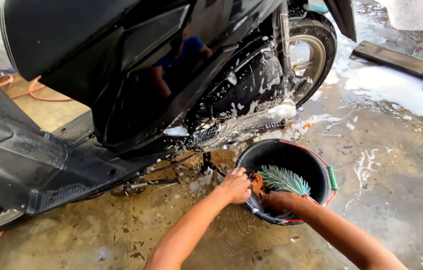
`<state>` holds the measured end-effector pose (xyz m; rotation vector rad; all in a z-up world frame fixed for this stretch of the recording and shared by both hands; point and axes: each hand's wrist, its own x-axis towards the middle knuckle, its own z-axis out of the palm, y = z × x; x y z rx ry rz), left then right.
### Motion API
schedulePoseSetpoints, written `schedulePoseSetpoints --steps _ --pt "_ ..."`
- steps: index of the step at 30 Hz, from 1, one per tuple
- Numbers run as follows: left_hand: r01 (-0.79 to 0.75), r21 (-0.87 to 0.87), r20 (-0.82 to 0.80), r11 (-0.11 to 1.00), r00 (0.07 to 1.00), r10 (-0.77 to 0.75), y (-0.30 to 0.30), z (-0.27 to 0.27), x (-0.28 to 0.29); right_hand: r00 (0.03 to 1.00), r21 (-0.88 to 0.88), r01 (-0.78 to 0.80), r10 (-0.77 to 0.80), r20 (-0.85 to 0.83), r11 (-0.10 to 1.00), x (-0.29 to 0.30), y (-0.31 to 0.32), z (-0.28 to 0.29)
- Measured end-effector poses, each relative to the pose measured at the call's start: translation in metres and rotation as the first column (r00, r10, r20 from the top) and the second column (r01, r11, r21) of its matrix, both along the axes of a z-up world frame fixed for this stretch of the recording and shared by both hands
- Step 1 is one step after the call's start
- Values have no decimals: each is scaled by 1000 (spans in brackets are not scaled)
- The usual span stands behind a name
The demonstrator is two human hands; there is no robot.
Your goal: Washing the engine and side panels of a motorcycle using a brush and soapy water.
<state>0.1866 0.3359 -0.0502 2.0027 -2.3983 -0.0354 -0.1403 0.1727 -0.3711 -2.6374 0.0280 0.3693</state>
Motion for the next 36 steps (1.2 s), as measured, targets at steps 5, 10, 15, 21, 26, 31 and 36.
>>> schedulePoseSetpoints --steps 5,10,15,21,26,31,36 --pt "-32 158 -17 987 999 35 8 35 8 774 210 460 -275 -570 863 129 -34 116" --pt "-35 217 -116 976 991 61 14 66 15 807 -30 468 -441 -393 883 140 -7 127" --pt "-136 189 -234 972 955 180 12 61 14 744 -56 605 -589 -316 794 164 24 167" --pt "-156 197 -376 968 900 222 23 60 9 659 -115 638 -617 -430 761 118 -36 123" --pt "-164 159 -339 974 917 210 15 49 3 760 -215 528 -570 -312 822 144 -19 252" --pt "-58 -350 -220 935 975 -22 10 15 18 709 177 701 -702 -70 691 155 -3 416" --pt "125 -765 70 632 991 -111 0 48 64 571 579 581 -794 211 572 171 27 489"
